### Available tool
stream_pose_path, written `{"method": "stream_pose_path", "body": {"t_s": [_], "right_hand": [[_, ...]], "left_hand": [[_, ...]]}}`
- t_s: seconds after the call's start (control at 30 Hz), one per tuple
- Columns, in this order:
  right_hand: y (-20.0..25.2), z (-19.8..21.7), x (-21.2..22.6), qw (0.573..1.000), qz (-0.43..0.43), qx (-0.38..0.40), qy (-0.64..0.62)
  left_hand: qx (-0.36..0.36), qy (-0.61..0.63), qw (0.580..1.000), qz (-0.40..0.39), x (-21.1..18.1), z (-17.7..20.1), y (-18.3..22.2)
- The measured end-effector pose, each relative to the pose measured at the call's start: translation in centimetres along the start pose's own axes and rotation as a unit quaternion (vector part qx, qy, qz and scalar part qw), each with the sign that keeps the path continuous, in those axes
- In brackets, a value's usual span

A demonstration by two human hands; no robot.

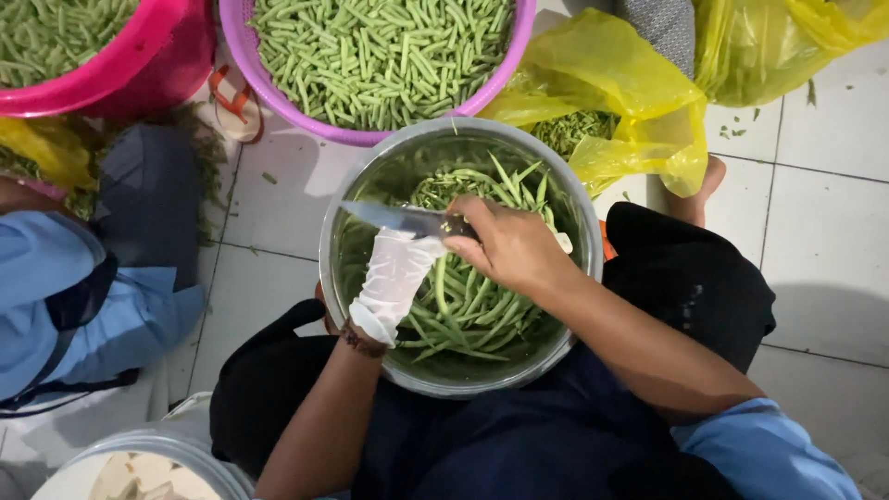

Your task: Trimming the ends of green beans using a knife and collecting them in a bowl.

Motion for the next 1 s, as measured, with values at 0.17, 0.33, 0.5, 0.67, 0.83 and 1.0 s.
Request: {"method": "stream_pose_path", "body": {"t_s": [0.17,0.33,0.5,0.67,0.83,1.0], "right_hand": [[-0.1,-0.5,0.1,0.999,-0.036,0.036,0.005],[-0.5,0.0,0.5,0.998,-0.054,0.046,0.0],[-1.3,-1.2,-1.2,0.989,-0.118,0.072,-0.045],[-0.6,2.8,-2.7,0.933,-0.172,0.023,-0.315],[1.3,2.5,-3.8,0.901,-0.145,-0.019,-0.408],[1.3,2.4,-4.0,0.925,-0.124,-0.038,-0.356]], "left_hand": [[0.008,-0.068,0.997,-0.046,-0.5,0.1,0.5],[0.021,-0.121,0.989,-0.084,-0.9,-0.8,1.1],[0.063,-0.161,0.976,-0.131,-5.4,-3.4,3.6],[-0.049,0.116,0.992,-0.024,-7.6,0.4,3.1],[-0.127,0.231,0.961,-0.08,-8.5,3.5,3.4],[-0.124,0.247,0.954,-0.113,-9.4,3.3,4.6]]}}
Point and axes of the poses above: each hand's wrist, its own y-axis away from the middle knuckle, its own z-axis out of the back of the hand, x = y × z, the point moved 10 cm from there along -y, towards the middle knuckle, and after that the axes turned 13 degrees about y, right-handed, at the moved point
